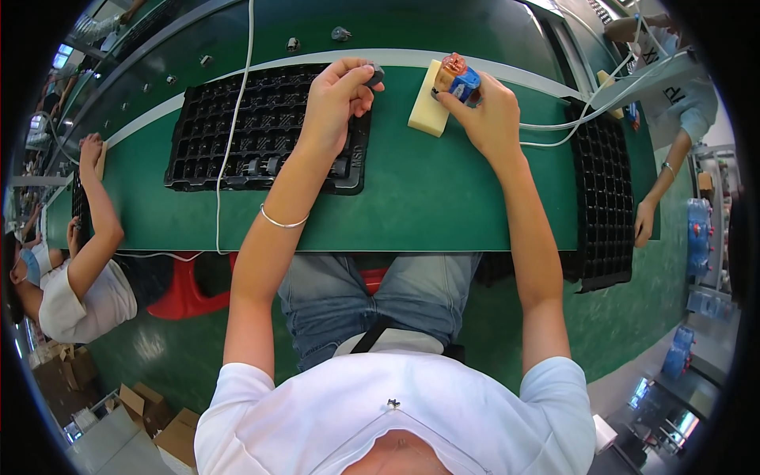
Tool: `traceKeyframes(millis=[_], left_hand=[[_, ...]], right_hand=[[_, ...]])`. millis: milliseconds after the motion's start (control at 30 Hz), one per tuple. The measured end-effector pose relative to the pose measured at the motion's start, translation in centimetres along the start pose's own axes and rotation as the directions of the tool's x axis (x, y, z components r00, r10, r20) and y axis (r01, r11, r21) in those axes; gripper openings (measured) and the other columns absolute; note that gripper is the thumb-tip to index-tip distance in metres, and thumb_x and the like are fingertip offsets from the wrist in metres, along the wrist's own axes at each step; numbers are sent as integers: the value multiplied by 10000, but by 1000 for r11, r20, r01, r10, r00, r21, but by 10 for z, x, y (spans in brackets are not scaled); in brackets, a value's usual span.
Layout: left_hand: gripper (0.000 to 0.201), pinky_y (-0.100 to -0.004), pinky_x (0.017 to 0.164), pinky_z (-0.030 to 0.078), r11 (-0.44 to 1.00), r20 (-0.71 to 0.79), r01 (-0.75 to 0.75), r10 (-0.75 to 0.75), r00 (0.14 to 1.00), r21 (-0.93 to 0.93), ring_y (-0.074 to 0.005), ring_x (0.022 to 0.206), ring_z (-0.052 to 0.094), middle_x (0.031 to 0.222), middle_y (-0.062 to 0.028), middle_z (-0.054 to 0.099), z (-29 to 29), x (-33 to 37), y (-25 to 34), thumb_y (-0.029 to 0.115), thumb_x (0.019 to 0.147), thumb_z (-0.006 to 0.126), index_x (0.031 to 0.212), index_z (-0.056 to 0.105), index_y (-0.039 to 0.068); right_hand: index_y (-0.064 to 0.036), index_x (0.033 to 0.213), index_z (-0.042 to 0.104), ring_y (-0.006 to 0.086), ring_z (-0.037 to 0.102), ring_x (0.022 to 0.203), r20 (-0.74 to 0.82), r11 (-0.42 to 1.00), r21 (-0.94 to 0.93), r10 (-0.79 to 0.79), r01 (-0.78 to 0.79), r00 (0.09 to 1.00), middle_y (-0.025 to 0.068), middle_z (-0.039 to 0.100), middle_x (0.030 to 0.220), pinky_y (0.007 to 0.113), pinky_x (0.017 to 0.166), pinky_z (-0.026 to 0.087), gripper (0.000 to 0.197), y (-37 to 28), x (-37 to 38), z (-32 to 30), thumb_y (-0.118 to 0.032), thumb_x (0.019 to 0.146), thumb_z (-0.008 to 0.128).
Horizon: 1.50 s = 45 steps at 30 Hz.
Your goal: The person assembles small metal parts into a relay housing by hand, taking the parts from a component tray and inserting them into the housing on an assembly table.
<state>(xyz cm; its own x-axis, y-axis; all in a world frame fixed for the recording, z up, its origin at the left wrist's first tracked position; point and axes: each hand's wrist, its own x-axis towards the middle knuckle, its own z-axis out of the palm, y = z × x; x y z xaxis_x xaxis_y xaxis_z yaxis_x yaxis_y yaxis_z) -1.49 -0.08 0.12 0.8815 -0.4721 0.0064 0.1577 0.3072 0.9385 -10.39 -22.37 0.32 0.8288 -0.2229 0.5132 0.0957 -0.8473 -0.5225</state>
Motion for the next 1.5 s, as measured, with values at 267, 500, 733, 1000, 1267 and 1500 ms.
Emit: traceKeyframes(millis=[267, 500, 733, 1000, 1267, 1500], left_hand=[[134, -184, 530, 382, 1000, -23, -25, 25, 999, 9, -40, 583, 537, 792, -44, 677, 7, -1, -1, 165, 934, 639, 982, 640, 41], [134, -184, 532, 382, 1000, -40, -20, 20, 999, 24, -41, 582, 536, 796, -44, 679, 7, -1, 0, 161, 933, 640, 993, 644, 40], [150, -182, 527, 379, 1000, -42, -18, 18, 999, 3, -42, 582, 536, 798, -51, 674, 7, -1, 0, 161, 931, 642, 1002, 651, 28], [176, -187, 557, 395, 998, -8, -18, 19, 1000, 55, -43, 619, 548, 831, -35, 670, 3, -2, 3, 185, 958, 613, 1043, 639, 33], [194, -181, 526, 395, 999, 17, -48, 48, 999, 16, -34, 592, 536, 816, -30, 666, 8, -6, 5, 141, 932, 627, 1051, 677, -4], [181, -196, 581, 411, 981, 23, -124, 122, 992, 147, -45, 639, 538, 828, -36, 663, 18, -10, 7, 71, 881, 677, 1043, 654, -6]], right_hand=[[3, 860, 666, 231, 554, 601, -31, 999, -26, 18, -19, 999, 100, 603, 697, 343, 587, 457, 434, -2, 0, 2, -381, 721, 815], [-8, 903, 683, 237, 573, 603, 11, 994, -104, 16, -15, 1000, 102, 616, 706, 342, 594, 469, 437, -1, 5, 2, -378, 710, 812], [-21, 927, 692, 218, 584, 612, -15, 998, -41, 40, -41, 999, 97, 628, 725, 334, 613, 486, 411, -3, 3, 5, -348, 705, 807], [6, 972, 641, 49, 557, 741, 389, 823, 510, 40, -251, 920, -8, 632, 829, 243, 699, 498, 318, -16, -8, -12, -142, 719, 762], [32, 766, 602, 118, 521, 609, 505, 946, 320, -209, 43, 838, 48, 580, 666, 269, 640, 484, 193, -47, -18, -13, -92, 661, 707], [10, 829, 668, 106, 595, 664, 603, 933, 346, -143, -96, 785, 63, 675, 767, 247, 673, 499, 202, -46, -15, -21, -123, 695, 741]])
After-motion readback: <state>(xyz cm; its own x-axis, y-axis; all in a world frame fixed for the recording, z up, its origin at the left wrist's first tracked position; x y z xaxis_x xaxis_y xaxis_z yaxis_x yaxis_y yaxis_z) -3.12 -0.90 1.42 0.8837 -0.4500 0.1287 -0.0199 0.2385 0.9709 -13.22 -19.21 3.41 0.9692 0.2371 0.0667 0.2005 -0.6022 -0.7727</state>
